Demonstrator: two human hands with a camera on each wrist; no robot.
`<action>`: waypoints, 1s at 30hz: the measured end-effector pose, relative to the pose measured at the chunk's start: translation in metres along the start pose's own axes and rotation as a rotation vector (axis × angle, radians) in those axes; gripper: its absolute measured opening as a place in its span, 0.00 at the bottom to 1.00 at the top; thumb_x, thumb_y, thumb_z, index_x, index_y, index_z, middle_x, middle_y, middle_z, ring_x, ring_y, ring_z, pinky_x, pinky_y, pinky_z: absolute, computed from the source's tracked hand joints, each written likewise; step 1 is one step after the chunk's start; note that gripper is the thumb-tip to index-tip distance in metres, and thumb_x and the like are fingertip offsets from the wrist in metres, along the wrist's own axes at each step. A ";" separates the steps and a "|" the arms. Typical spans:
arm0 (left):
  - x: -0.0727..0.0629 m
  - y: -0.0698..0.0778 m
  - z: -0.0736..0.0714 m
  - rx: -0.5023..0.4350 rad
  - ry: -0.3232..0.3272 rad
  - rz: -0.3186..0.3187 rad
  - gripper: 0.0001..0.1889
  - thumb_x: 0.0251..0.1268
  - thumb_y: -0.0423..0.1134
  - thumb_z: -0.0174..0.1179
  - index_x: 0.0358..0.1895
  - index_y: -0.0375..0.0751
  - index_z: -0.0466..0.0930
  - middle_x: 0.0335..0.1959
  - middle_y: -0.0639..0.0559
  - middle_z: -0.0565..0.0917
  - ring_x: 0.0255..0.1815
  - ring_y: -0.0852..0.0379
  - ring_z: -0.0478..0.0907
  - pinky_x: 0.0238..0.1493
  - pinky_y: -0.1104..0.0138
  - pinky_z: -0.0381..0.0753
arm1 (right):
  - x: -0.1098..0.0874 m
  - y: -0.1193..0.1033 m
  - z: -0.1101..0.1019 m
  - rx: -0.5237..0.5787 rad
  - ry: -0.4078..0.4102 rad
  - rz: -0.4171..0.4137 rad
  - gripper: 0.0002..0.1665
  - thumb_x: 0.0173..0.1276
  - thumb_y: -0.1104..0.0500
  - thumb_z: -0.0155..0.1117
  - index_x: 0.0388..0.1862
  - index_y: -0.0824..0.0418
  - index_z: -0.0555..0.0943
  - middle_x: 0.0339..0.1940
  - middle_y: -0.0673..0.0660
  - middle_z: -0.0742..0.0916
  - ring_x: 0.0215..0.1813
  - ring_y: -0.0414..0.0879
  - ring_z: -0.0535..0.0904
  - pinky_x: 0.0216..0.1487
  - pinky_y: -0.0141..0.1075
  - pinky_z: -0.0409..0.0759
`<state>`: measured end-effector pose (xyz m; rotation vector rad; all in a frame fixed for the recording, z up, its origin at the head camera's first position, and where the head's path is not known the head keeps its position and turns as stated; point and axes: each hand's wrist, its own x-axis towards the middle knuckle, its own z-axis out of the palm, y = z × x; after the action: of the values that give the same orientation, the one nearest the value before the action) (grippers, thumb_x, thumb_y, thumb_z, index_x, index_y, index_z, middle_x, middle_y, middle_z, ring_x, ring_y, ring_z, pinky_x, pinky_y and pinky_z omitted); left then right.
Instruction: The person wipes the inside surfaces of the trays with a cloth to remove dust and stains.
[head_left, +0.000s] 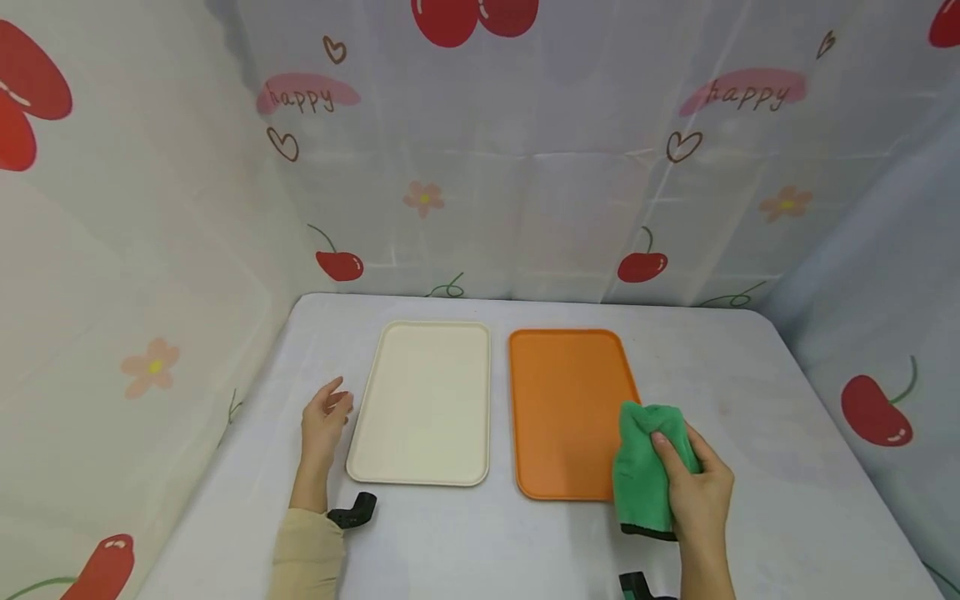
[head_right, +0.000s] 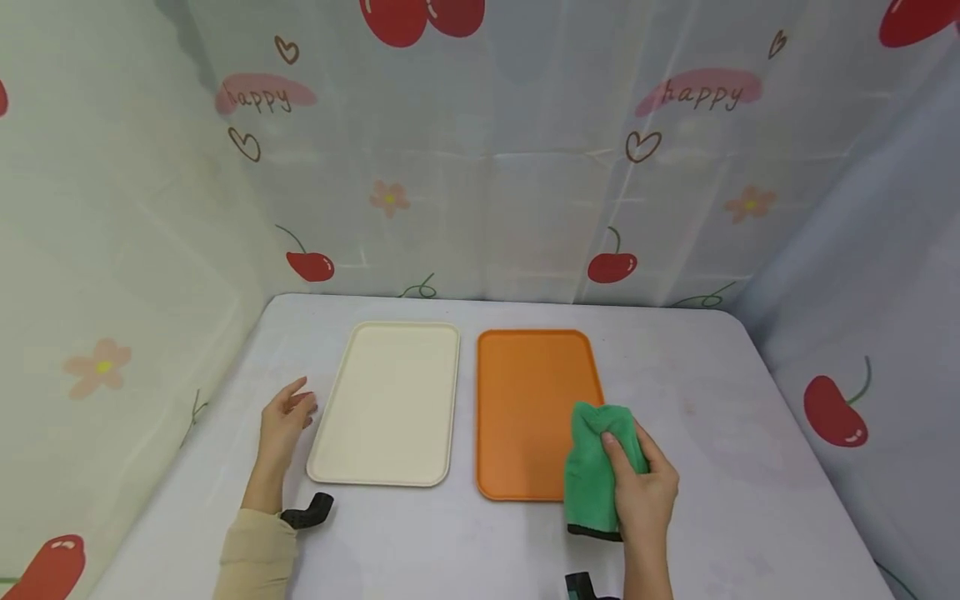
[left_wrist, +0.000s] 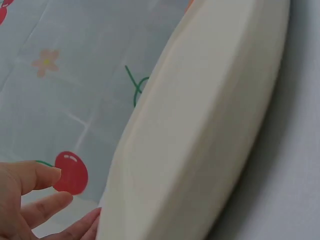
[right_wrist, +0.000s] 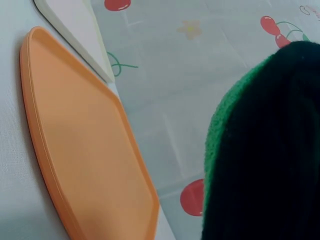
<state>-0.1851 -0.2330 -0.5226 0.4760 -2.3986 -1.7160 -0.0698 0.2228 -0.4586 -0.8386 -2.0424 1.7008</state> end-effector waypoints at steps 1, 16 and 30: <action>0.001 -0.004 0.001 0.004 -0.005 -0.012 0.24 0.71 0.34 0.54 0.69 0.35 0.69 0.55 0.30 0.79 0.38 0.65 0.78 0.35 0.80 0.76 | 0.000 0.001 0.000 0.000 -0.002 0.001 0.33 0.61 0.51 0.72 0.65 0.58 0.77 0.49 0.39 0.80 0.45 0.29 0.75 0.38 0.16 0.74; 0.003 -0.020 0.016 0.322 0.053 0.128 0.21 0.55 0.27 0.65 0.55 0.37 0.83 0.38 0.40 0.87 0.36 0.47 0.84 0.39 0.63 0.78 | -0.003 0.004 0.002 -0.031 -0.011 0.020 0.34 0.62 0.50 0.71 0.66 0.57 0.76 0.64 0.62 0.79 0.43 0.27 0.74 0.35 0.17 0.75; 0.006 -0.012 0.013 -0.187 -0.122 -0.108 0.26 0.64 0.27 0.55 0.67 0.39 0.73 0.41 0.45 0.86 0.33 0.65 0.81 0.36 0.74 0.82 | -0.003 0.004 0.007 -0.046 -0.009 0.000 0.33 0.62 0.49 0.71 0.66 0.58 0.77 0.62 0.62 0.80 0.44 0.27 0.74 0.37 0.15 0.74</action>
<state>-0.1928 -0.2272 -0.5389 0.4950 -2.2982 -2.0479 -0.0708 0.2160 -0.4638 -0.8475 -2.0946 1.6663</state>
